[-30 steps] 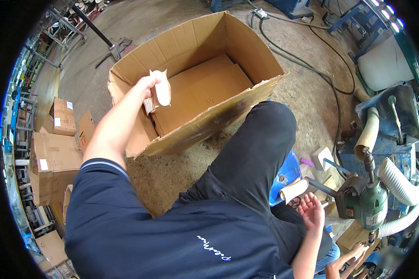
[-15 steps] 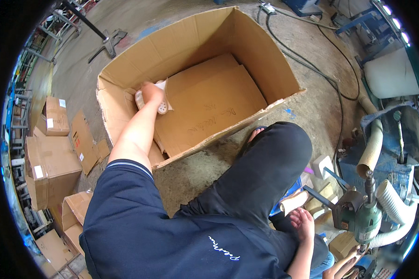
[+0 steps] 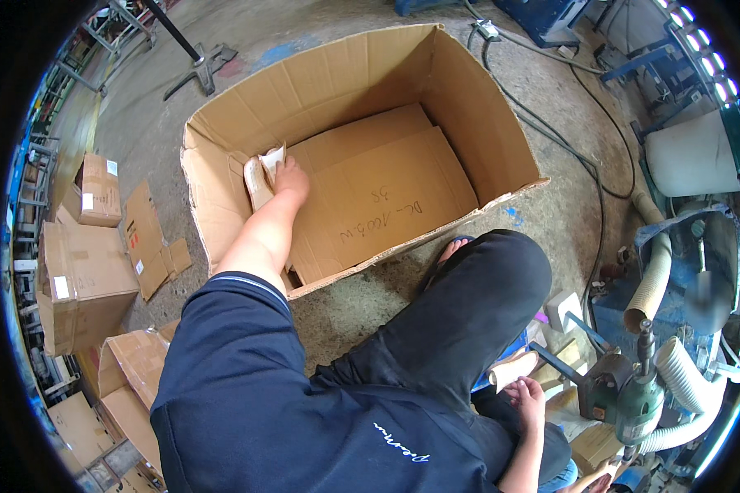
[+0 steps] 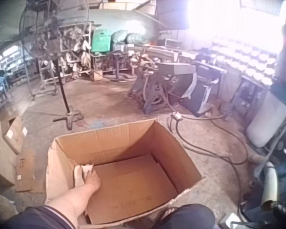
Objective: The person sits on the floor and uses a bench grinder to smooth the edges of shoe insoles. They repeatedly pick up insoles from a blue tray, grind them against the rotating wheel, inspect the edges, and place them into a cardboard box.
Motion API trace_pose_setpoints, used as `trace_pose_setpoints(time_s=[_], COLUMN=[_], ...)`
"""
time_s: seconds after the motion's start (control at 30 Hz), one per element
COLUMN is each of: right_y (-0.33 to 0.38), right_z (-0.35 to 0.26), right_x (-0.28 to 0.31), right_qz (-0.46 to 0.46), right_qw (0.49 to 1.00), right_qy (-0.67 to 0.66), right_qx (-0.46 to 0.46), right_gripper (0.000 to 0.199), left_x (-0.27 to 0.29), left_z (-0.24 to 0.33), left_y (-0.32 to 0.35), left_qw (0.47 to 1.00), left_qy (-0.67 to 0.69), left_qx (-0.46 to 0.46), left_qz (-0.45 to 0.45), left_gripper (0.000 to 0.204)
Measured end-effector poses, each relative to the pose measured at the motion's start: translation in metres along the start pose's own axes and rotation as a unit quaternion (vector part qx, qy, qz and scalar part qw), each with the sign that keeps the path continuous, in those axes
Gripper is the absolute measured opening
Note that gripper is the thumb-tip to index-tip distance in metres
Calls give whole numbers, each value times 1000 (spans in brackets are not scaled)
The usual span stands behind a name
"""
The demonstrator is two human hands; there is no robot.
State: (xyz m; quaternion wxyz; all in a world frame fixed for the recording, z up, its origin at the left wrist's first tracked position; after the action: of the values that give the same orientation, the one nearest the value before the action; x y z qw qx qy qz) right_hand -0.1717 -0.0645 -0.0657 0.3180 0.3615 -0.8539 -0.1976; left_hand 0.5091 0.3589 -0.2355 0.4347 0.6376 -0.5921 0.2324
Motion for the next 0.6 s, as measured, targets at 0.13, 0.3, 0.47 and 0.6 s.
trace_pose_setpoints(time_s=[0.13, 0.3, 0.47, 0.6], right_y=[3, -1, -12, -45], right_z=[2, -16, -46, -39], right_x=[-4, -3, 6, 27], right_qz=[4, 2, -38, -86], right_qw=[999, 969, 911, 922], right_qy=[44, 224, 376, 377], right_qx=[17, 100, 164, 28], right_gripper=[24, 31, 48, 56], left_x=[-3, 61, 206, 342], left_z=[-3, 9, -1, -19], left_y=[9, 30, 81, 185], left_qw=[992, 984, 961, 959], left_qy=[56, 50, 148, 140], left_qx=[-41, -123, -232, -246], left_qz=[109, 117, 42, 18], left_gripper=[38, 37, 50, 44])
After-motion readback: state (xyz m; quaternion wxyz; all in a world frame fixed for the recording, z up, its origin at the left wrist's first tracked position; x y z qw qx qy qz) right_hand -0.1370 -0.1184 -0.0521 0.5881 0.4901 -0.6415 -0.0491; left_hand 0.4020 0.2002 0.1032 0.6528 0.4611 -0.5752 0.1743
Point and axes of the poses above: each hand's wrist, its own y-axis away from the middle knuckle, its own x-axis out of the back of the hand, z = x × y, the point moved 2 cm from there along -y, towards the middle knuckle, and after that the axes turned 15 degrees about x, right-handed, at the moved point
